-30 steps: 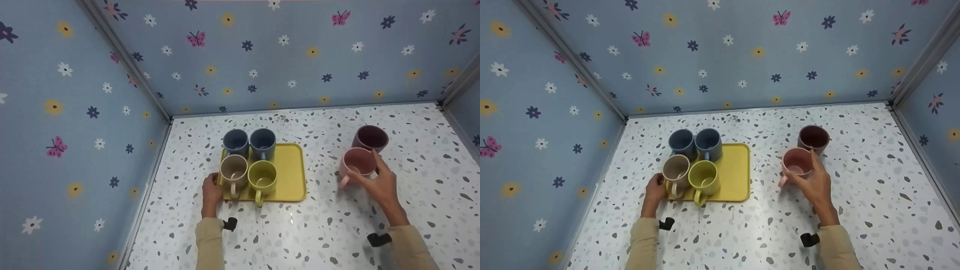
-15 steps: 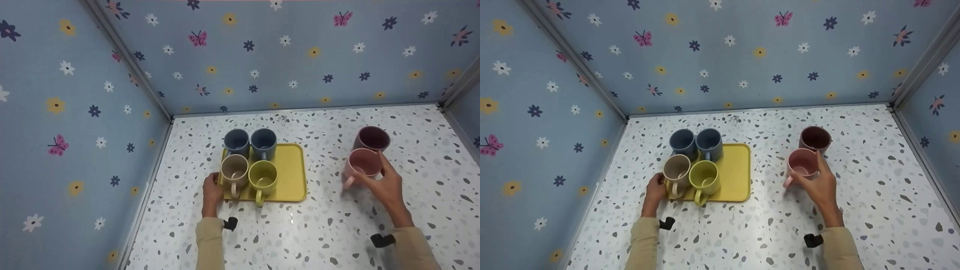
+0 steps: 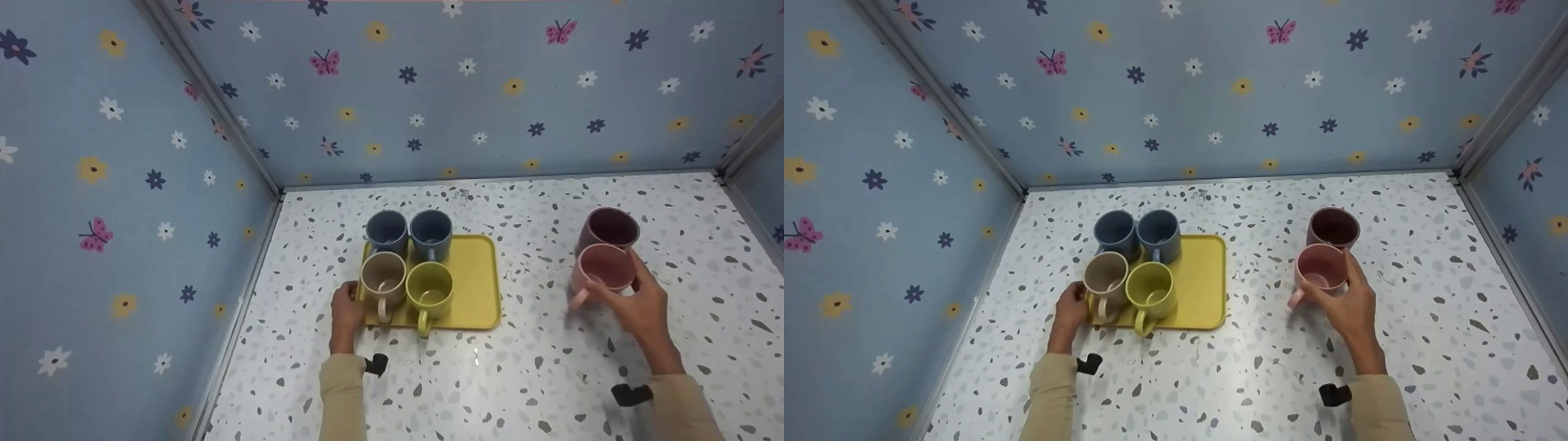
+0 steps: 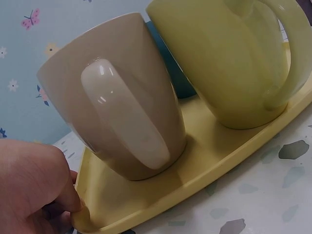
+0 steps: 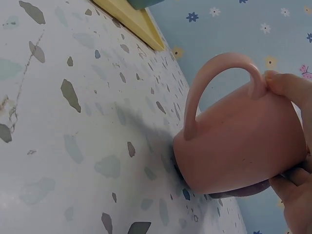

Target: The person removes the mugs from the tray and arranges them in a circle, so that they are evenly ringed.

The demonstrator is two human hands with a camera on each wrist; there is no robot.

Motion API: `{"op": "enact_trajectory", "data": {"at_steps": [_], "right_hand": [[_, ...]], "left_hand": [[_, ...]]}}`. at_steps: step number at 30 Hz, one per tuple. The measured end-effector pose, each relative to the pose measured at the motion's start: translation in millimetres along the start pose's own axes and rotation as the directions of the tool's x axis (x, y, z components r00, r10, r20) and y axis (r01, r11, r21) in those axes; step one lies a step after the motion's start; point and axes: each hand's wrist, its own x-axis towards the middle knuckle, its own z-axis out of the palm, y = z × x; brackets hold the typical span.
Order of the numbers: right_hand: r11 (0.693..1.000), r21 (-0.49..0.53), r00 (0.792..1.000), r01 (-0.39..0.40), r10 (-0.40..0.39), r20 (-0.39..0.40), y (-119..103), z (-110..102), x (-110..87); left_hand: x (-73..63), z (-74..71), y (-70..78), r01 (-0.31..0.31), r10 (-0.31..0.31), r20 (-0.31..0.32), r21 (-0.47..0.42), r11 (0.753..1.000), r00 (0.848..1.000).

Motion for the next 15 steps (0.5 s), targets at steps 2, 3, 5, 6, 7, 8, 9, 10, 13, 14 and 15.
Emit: {"op": "enact_trajectory", "data": {"at_steps": [2,3,5,6,7,8,9,10,13,14,15], "right_hand": [[1.0,-0.005,1.0,-0.017,0.018,0.015,2,-2,0.0],[1.0,-0.002,0.999,-0.024,0.024,0.022,3,-3,0.0],[1.0,0.001,0.999,-0.031,0.031,0.027,4,-5,0.0],[0.999,0.001,0.999,-0.033,0.033,0.026,5,-5,0.1],[0.999,0.009,0.999,-0.035,0.034,0.025,6,-6,0.0],[0.999,0.018,0.999,-0.035,0.035,0.024,7,-7,-0.1],[0.999,0.021,0.999,-0.038,0.037,0.025,8,-7,0.1],[0.999,0.023,0.999,-0.039,0.038,0.024,9,-7,0.3],[0.998,0.034,0.998,-0.052,0.051,0.03,12,-8,0.7],[0.998,0.034,0.998,-0.057,0.056,0.032,13,-8,0.8],[0.998,0.031,0.998,-0.06,0.059,0.034,14,-8,0.7]], "left_hand": [[-0.1,-0.4,0.6,0.0,0.0,-0.001,0.003,1.0,1.0],[0.1,-0.3,0.9,0.002,-0.002,-0.002,0.002,1.0,1.0],[0.2,-0.3,1.0,0.002,-0.002,-0.001,0.005,1.0,1.0],[0.2,-0.3,1.0,0.001,-0.001,-0.001,0.005,1.0,1.0],[0.3,-0.1,0.9,0.001,-0.001,0.0,0.006,1.0,1.0],[0.1,0.0,0.9,0.002,-0.002,0.0,0.006,1.0,1.0],[0.3,0.3,0.6,0.003,-0.003,0.001,0.005,1.0,1.0],[0.4,0.5,0.2,0.003,-0.003,0.002,0.005,1.0,1.0],[1.3,0.9,-1.2,0.006,-0.006,0.003,0.002,1.0,1.0],[1.3,0.9,-1.6,0.005,-0.005,0.003,0.0,1.0,1.0],[1.5,1.0,-2.2,0.003,-0.003,0.0,-0.001,1.0,1.0]]}}
